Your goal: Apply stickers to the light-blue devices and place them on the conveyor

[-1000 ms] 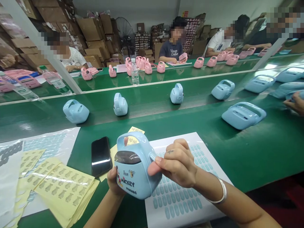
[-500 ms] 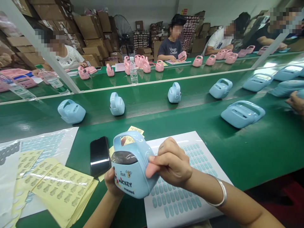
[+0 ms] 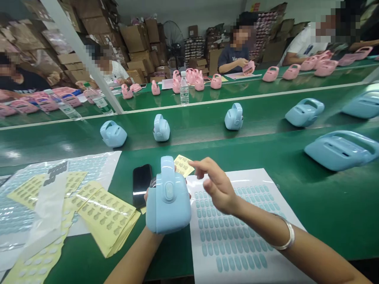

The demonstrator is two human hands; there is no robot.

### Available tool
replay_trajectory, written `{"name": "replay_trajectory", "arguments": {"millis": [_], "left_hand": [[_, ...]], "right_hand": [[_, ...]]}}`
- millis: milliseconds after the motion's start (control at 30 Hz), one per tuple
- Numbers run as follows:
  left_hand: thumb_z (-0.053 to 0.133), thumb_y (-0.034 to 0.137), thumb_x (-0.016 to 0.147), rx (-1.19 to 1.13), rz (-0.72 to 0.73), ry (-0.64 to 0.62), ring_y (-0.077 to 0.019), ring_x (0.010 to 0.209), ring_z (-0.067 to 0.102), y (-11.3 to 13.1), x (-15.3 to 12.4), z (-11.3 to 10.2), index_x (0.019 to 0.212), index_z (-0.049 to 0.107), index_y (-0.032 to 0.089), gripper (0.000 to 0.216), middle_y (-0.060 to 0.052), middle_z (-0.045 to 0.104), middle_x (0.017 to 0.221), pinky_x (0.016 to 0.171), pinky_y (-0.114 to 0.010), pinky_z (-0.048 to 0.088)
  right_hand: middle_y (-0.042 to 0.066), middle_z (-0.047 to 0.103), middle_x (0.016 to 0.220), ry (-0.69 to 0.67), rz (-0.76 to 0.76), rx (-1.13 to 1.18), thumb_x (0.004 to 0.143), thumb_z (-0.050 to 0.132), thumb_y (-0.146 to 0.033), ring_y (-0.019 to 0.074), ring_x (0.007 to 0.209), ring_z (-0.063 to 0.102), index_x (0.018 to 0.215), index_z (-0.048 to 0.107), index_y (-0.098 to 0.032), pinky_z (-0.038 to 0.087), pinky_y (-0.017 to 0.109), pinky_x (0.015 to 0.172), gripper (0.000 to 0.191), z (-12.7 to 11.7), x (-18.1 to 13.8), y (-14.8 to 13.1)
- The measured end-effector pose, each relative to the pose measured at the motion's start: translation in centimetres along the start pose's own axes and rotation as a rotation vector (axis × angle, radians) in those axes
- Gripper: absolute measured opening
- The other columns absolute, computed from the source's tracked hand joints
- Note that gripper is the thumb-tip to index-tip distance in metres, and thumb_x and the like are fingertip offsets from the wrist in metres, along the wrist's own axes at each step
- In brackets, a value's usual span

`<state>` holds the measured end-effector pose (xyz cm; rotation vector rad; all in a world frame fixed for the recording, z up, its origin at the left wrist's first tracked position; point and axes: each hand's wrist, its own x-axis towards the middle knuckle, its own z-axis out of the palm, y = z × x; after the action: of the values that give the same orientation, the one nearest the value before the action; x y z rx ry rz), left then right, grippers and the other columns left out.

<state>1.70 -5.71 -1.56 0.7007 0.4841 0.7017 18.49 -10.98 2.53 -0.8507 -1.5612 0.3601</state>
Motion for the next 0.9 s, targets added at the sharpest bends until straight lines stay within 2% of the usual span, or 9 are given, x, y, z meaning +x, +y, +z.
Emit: {"name": "replay_trajectory", "arguments": {"millis": [100, 233, 300, 400, 500, 600, 767, 900], "left_hand": [[0.047, 0.072, 0.063, -0.136, 0.058, 0.139, -0.0250, 0.087, 0.060, 1.4, -0.2, 0.4, 0.113, 0.054, 0.033, 0.065, -0.004, 0.063, 0.099, 0.076, -0.042, 0.048], [0.045, 0.065, 0.070, -0.184, 0.330, 0.404, -0.0285, 0.105, 0.052, 3.1, 0.6, 0.0, 0.110, 0.057, 0.031, 0.053, -0.004, 0.061, 0.108, 0.087, -0.049, 0.043], [0.044, 0.061, 0.072, -0.207, 0.364, 0.475, -0.0304, 0.108, 0.051, 3.8, 1.2, -0.6, 0.105, 0.059, 0.029, 0.049, -0.005, 0.062, 0.108, 0.092, -0.056, 0.037], [0.045, 0.060, 0.071, -0.247, 0.331, 0.601, -0.0317, 0.112, 0.048, 4.7, 1.7, -1.6, 0.100, 0.061, 0.028, 0.046, -0.005, 0.062, 0.109, 0.098, -0.063, 0.023], [0.045, 0.059, 0.071, -0.276, 0.311, 0.704, -0.0318, 0.113, 0.047, 5.2, 1.6, -1.9, 0.094, 0.062, 0.028, 0.042, -0.003, 0.062, 0.109, 0.100, -0.066, 0.010], [0.046, 0.057, 0.071, -0.278, 0.297, 0.727, -0.0320, 0.111, 0.047, 5.3, 1.4, -2.0, 0.091, 0.063, 0.027, 0.040, -0.003, 0.061, 0.109, 0.099, -0.068, 0.003], [0.050, 0.056, 0.069, -0.274, 0.292, 0.714, -0.0318, 0.110, 0.048, 5.1, 1.5, -2.4, 0.088, 0.063, 0.027, 0.037, -0.003, 0.063, 0.106, 0.099, -0.068, 0.003], [0.049, 0.056, 0.070, -0.288, 0.284, 0.713, -0.0322, 0.112, 0.048, 5.1, 1.6, -2.8, 0.089, 0.063, 0.028, 0.037, -0.002, 0.062, 0.109, 0.100, -0.067, 0.007]], "right_hand": [[0.004, 0.054, 0.084, -0.067, 0.104, -0.115, 0.093, 0.039, -0.038, 0.0145, 0.077, 0.052, 0.105, 0.057, -0.018, 0.045, 0.029, 0.066, 0.030, -0.3, 0.7, 2.6], [0.006, 0.059, 0.094, -0.498, 0.289, -0.424, 0.090, 0.046, -0.024, 0.0154, 0.088, 0.055, 0.098, 0.062, -0.015, 0.045, 0.028, 0.074, 0.019, 0.1, 1.3, 5.9], [0.007, 0.059, 0.098, -0.664, 0.297, -0.503, 0.088, 0.049, -0.020, 0.0171, 0.094, 0.054, 0.098, 0.063, -0.015, 0.043, 0.029, 0.077, 0.018, 1.1, 1.5, 7.1], [0.008, 0.059, 0.093, -0.799, 0.264, -0.535, 0.086, 0.052, -0.016, 0.0189, 0.091, 0.054, 0.096, 0.066, -0.016, 0.042, 0.028, 0.072, 0.017, 3.3, 1.9, 8.3], [0.010, 0.057, 0.089, -0.858, 0.245, -0.579, 0.086, 0.050, -0.015, 0.0199, 0.087, 0.054, 0.093, 0.067, -0.014, 0.040, 0.028, 0.068, 0.018, 5.4, 2.5, 9.0], [0.011, 0.055, 0.087, -0.848, 0.258, -0.604, 0.088, 0.046, -0.017, 0.0203, 0.081, 0.053, 0.088, 0.067, -0.010, 0.038, 0.029, 0.065, 0.022, 7.0, 3.2, 9.7], [0.010, 0.055, 0.090, -0.823, 0.318, -0.529, 0.083, 0.052, -0.012, 0.0186, 0.081, 0.052, 0.084, 0.066, -0.011, 0.039, 0.029, 0.069, 0.015, 8.4, 3.5, 10.9], [0.006, 0.055, 0.089, -0.876, 0.378, -0.332, 0.077, 0.061, -0.013, 0.0142, 0.076, 0.054, 0.077, 0.066, -0.012, 0.043, 0.027, 0.071, 0.005, 7.9, 3.9, 11.2]]}}
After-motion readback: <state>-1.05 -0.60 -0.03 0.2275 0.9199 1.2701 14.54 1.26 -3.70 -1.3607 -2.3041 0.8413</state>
